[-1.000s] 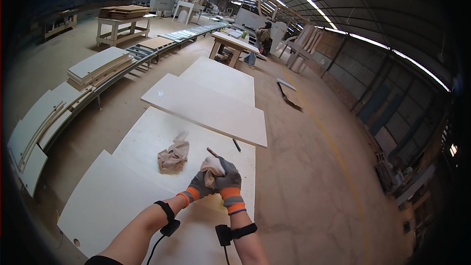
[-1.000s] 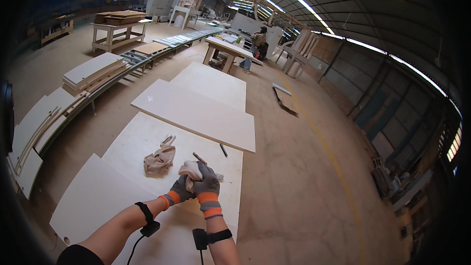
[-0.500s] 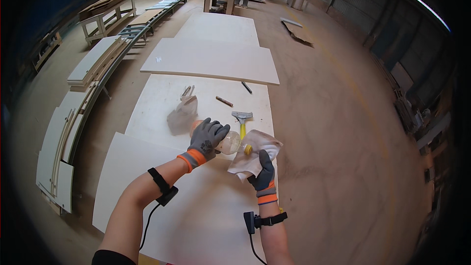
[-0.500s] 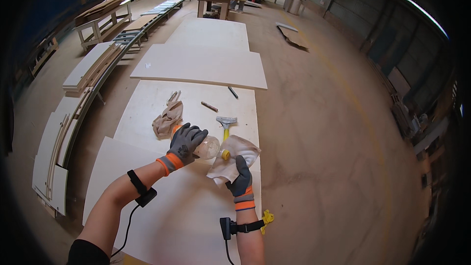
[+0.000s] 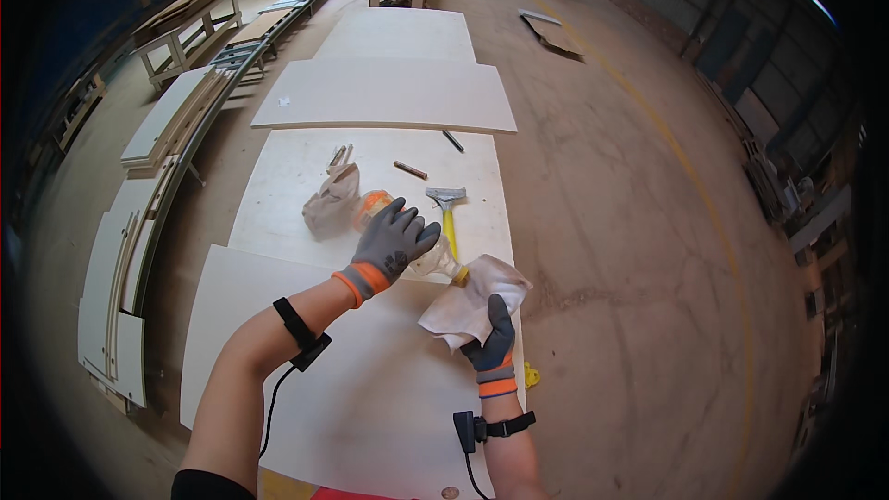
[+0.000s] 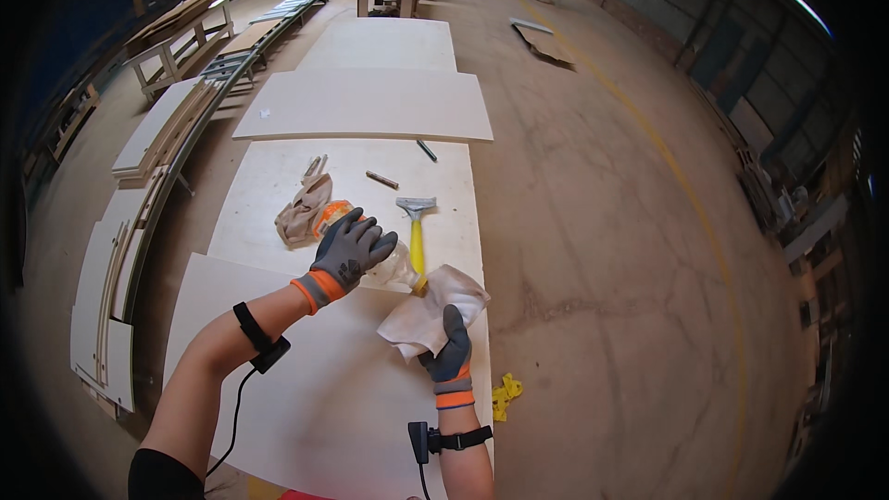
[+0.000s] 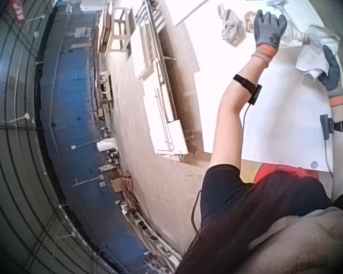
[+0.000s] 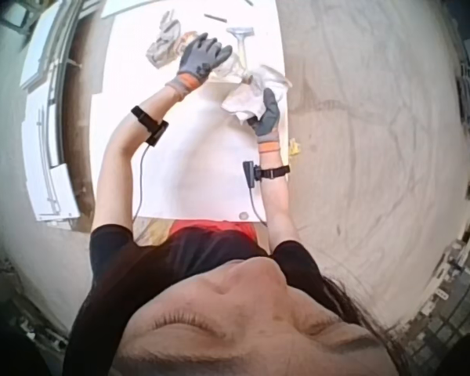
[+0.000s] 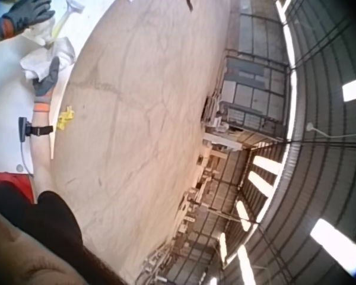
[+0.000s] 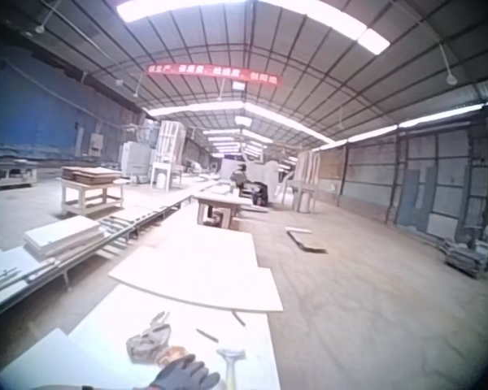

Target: Cleaning white furniture panels using a scraper and cloth with liquid cleaning agent.

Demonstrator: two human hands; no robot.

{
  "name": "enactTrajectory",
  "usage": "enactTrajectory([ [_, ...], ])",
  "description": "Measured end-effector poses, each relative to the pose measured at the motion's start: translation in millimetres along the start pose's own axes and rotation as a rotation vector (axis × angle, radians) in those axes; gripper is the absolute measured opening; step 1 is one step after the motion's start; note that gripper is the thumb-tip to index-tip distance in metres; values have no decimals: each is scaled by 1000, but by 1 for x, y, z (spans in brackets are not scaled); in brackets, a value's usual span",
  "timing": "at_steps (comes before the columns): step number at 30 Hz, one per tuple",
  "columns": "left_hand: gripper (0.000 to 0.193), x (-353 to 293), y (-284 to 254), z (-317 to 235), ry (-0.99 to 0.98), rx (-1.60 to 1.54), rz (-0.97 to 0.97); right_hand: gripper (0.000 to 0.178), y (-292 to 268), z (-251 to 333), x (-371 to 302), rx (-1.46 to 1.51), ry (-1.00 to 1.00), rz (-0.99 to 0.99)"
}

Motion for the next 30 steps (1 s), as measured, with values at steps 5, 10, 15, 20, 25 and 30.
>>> enactTrajectory([
  [5,48,-1,5,-3,-34,-95,132,62,-6,3,4,91,-3,38],
  [10,76,-19,24,6,-217,-347,49,63,4,17,13,92,-41,88],
  [15,91,-49,58,45,-589,-734,-232,69,-17,60,-7,134,-140,76],
  [20,81,-78,108,80,-958,-1146,-290,69,-85,116,-73,-170,-218,-201],
  [25,85,-91,133,88,-979,-1218,-412,70,-111,50,-108,-1701,42,-613],
  [30,101,-119,104,33,-759,-613,-154,72,-92,42,-42,-2126,-364,-621],
])
Point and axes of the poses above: each hand's wrist, its own x-axis towards the middle knuckle, its own y-axis out of the palm, z = x × y, the point moved 10 cm from there along x, towards the middle knuckle, and after that the axes turned 9 degrees about y, right-handed, at the moved point
